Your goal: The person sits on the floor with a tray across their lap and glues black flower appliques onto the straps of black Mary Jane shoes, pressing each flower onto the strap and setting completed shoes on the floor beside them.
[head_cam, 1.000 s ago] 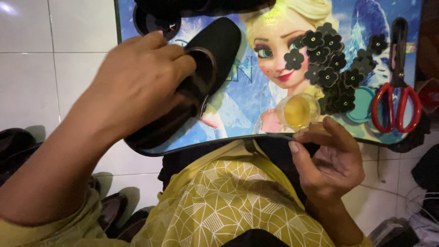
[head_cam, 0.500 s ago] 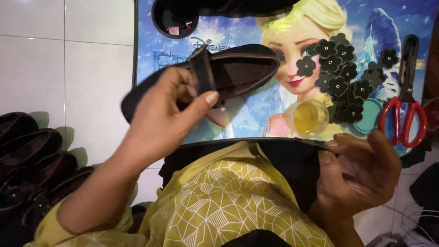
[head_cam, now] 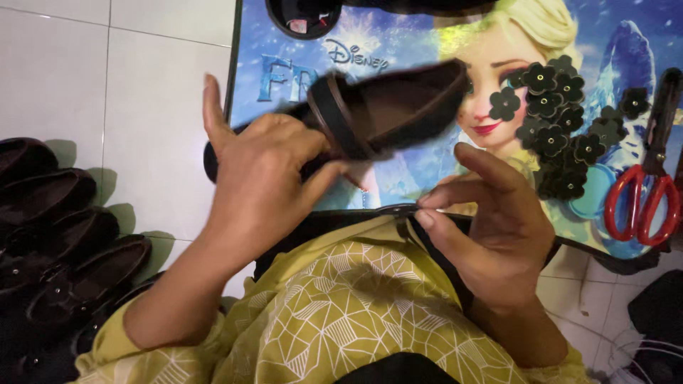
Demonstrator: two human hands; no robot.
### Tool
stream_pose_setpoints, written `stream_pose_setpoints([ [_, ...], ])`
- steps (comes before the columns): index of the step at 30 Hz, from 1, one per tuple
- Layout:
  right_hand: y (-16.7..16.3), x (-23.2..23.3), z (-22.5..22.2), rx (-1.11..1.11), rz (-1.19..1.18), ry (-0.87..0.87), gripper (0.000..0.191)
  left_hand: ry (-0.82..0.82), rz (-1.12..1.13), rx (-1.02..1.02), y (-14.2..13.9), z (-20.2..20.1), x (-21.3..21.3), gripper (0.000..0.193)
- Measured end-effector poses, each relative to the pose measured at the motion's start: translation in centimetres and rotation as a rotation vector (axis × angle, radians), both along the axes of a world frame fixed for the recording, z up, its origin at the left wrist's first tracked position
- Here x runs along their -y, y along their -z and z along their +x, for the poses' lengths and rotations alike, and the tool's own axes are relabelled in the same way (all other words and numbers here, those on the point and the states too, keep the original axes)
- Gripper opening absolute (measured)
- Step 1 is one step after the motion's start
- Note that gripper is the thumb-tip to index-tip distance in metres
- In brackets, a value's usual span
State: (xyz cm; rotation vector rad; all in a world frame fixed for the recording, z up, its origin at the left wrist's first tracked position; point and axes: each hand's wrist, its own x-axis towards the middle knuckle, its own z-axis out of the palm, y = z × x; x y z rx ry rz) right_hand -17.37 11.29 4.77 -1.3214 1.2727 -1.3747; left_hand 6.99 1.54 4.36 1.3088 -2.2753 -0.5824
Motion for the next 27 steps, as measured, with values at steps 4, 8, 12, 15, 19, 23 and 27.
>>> stream_pose_setpoints([
  [4,-2.5,1.1,1.3,-0.037,0.140,0.014,0.070,0.119,0.168,-0.051,-1.9,1.3,0.5,0.023],
  [8,-3.2,2.7,2.0,-0.092,0.226,-0.090,0.069,0.156,0.202,-0.061,-2.3,1.2,0.8,0.025],
  [12,-2.6,3.9,2.3,-0.018,0.320,-0.077,0.066,0.160,0.203,-0.078,-2.2,1.3,0.8,0.033],
  [15,-2.2,4.1,2.3,-0.020,0.289,-0.079,0.066,0.172,0.180,-0.081,-2.3,1.4,0.8,0.041],
  [19,-1.5,4.3,2.3,-0.003,0.288,-0.065,0.064,0.161,0.178,-0.106,-2.5,1.0,0.6,0.049],
  [23,-1.3,4.5,2.1,0.007,0.322,-0.058,0.064,0.117,0.206,-0.076,-2.5,0.5,0.4,0.043],
  [27,-1.2,4.7,2.0,0.015,0.348,-0.052,0.064,0.102,0.175,-0.095,-2.4,0.3,0.2,0.039],
])
